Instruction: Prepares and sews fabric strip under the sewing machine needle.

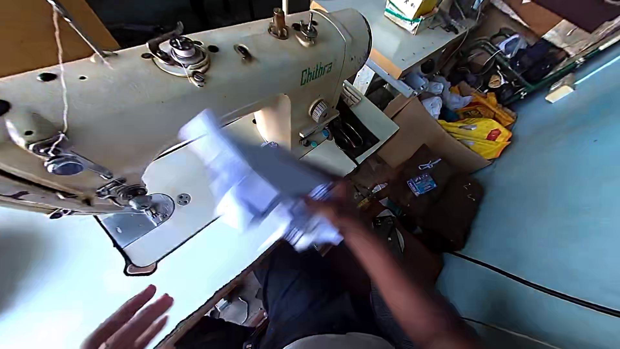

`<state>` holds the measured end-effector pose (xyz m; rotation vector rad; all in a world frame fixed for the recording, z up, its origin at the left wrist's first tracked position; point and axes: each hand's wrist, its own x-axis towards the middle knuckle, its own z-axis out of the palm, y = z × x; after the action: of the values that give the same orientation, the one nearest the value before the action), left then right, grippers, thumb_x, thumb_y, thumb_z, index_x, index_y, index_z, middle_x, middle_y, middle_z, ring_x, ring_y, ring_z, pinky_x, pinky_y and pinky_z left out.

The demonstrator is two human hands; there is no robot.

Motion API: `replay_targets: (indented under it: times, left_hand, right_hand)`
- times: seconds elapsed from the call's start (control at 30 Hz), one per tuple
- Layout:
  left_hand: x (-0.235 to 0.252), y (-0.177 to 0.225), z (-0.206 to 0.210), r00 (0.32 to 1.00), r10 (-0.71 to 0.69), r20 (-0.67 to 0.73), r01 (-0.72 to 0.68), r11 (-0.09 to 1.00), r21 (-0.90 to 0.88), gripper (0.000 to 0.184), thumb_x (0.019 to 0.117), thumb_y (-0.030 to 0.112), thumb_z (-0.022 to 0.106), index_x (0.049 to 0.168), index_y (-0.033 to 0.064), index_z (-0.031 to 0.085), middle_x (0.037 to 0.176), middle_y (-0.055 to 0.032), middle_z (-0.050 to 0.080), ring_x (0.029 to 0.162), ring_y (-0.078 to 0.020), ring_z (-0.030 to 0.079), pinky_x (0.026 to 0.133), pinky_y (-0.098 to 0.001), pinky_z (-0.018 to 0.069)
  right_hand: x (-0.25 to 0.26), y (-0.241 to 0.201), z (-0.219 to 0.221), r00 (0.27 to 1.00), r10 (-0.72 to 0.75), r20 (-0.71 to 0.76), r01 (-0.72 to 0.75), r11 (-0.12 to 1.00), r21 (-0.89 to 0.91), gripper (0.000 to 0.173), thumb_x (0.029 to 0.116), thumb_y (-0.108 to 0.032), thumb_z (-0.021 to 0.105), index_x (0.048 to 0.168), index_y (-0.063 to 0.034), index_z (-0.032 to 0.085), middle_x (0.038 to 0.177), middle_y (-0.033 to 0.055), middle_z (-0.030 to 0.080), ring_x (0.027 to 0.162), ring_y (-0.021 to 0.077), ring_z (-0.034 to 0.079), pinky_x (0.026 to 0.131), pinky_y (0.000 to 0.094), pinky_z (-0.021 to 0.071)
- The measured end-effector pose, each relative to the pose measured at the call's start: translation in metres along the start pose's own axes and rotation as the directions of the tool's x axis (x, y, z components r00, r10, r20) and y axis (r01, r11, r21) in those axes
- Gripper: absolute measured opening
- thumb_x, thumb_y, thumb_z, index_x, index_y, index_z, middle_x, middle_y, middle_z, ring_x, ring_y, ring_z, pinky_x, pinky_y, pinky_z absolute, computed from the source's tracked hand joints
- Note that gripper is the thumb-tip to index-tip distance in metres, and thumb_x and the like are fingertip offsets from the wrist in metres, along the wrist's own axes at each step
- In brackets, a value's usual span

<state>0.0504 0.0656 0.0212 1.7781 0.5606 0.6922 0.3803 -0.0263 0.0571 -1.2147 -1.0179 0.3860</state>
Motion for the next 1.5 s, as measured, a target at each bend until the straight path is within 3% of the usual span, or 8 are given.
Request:
replay_targets:
  times: [0.2,0.5,0.63,0.83,0.97,1.1,1.3,1.5]
  left_hand:
    - [0.015,-0.054,-0.001,0.968,0.019,-0.251,0.12,0.841,0.528,0.036,0.1059,0.02,0.054,0.122,-0.01,0.065,0.119,-0.0269,0.064,0.093,-0.016,0.066,0.079,-0.026,0.0552]
    - [0.018,-0.062,0.016,0.964,0.083,-0.253,0.13,0.683,0.719,0.033,0.1037,0.028,0.058,0.117,0.0013,0.072,0.116,-0.0232,0.068,0.098,-0.0254,0.068,0.081,-0.0339,0.056]
    - [0.02,-0.064,0.021,0.962,0.114,-0.248,0.116,0.652,0.749,0.03,0.1027,0.025,0.06,0.114,0.0012,0.073,0.113,-0.0249,0.067,0.098,-0.0282,0.068,0.08,-0.0355,0.0572]
    - [0.017,-0.06,0.02,0.958,0.135,-0.252,0.131,0.577,0.806,0.032,0.1022,0.033,0.058,0.114,0.0087,0.074,0.111,-0.0181,0.069,0.091,-0.0271,0.069,0.075,-0.0423,0.0578]
    - [0.008,-0.063,0.015,0.955,0.136,-0.262,0.117,0.641,0.759,0.03,0.1027,0.03,0.059,0.116,0.0063,0.072,0.109,-0.017,0.068,0.09,-0.0204,0.065,0.077,-0.0326,0.0551]
    - [0.005,-0.065,0.014,0.969,0.117,-0.22,0.085,0.676,0.732,0.03,0.1027,0.026,0.061,0.118,0.0022,0.072,0.111,-0.0204,0.068,0.094,-0.021,0.066,0.081,-0.032,0.0551]
    - [0.029,-0.045,0.03,0.981,0.097,-0.169,0.03,0.782,0.623,0.039,0.1038,0.026,0.057,0.128,-0.0038,0.063,0.128,-0.0267,0.063,0.117,-0.0292,0.062,0.095,-0.0404,0.0534]
    - [0.028,-0.054,0.07,0.99,0.133,-0.05,-0.02,0.483,0.876,0.053,0.0957,0.047,0.058,0.13,0.0086,0.069,0.131,-0.0212,0.065,0.123,-0.0449,0.057,0.1,-0.0639,0.0379]
  right_hand:
    - [0.065,0.023,-0.319,0.748,-0.284,-0.599,-0.44,0.463,-0.769,0.063,0.092,-0.031,0.071,0.148,-0.0083,0.054,0.142,0.0131,0.061,0.134,0.0201,0.056,0.115,0.0401,0.0422]
    - [-0.03,0.086,-0.473,0.284,0.026,-0.958,-0.956,-0.072,-0.285,0.114,0.0816,-0.069,0.07,0.163,-0.007,0.02,0.161,0.0372,0.023,0.146,0.0588,0.024,0.109,0.0761,0.0294]
    - [-0.011,0.105,-0.436,0.287,-0.234,-0.929,-0.932,0.155,-0.327,0.071,0.092,-0.045,0.062,0.152,-0.0098,0.049,0.154,0.0221,0.045,0.146,0.0382,0.038,0.118,0.0514,0.033]
    - [0.04,0.103,-0.235,0.787,-0.328,-0.523,-0.204,0.662,-0.722,0.036,0.1063,-0.018,0.046,0.132,0.0047,0.057,0.125,0.0179,0.064,0.108,0.0204,0.065,0.091,0.0345,0.0566]
    - [0.001,0.089,-0.036,0.992,-0.128,-0.02,0.078,0.714,-0.696,0.028,0.096,-0.015,0.064,0.12,-0.0013,0.071,0.127,0.0123,0.069,0.122,0.0213,0.063,0.106,0.0409,0.0521]
    - [-0.056,0.076,0.08,0.921,0.138,0.364,0.245,0.521,-0.817,0.05,0.1025,-0.052,0.052,0.139,-0.0199,0.065,0.152,0.0034,0.054,0.146,0.0213,0.043,0.122,0.0577,0.0291]
    - [-0.073,0.058,0.116,0.911,0.106,0.398,0.156,0.806,-0.571,0.056,0.0831,-0.009,0.066,0.139,-0.0154,0.064,0.133,0.0,0.067,0.127,0.0177,0.059,0.108,0.0473,0.043]
    - [-0.041,0.057,0.084,0.9,0.104,0.424,0.004,0.97,-0.245,0.045,0.0898,0.0,0.051,0.133,-0.0028,0.064,0.119,0.0102,0.07,0.111,0.0237,0.066,0.088,0.0473,0.0527]
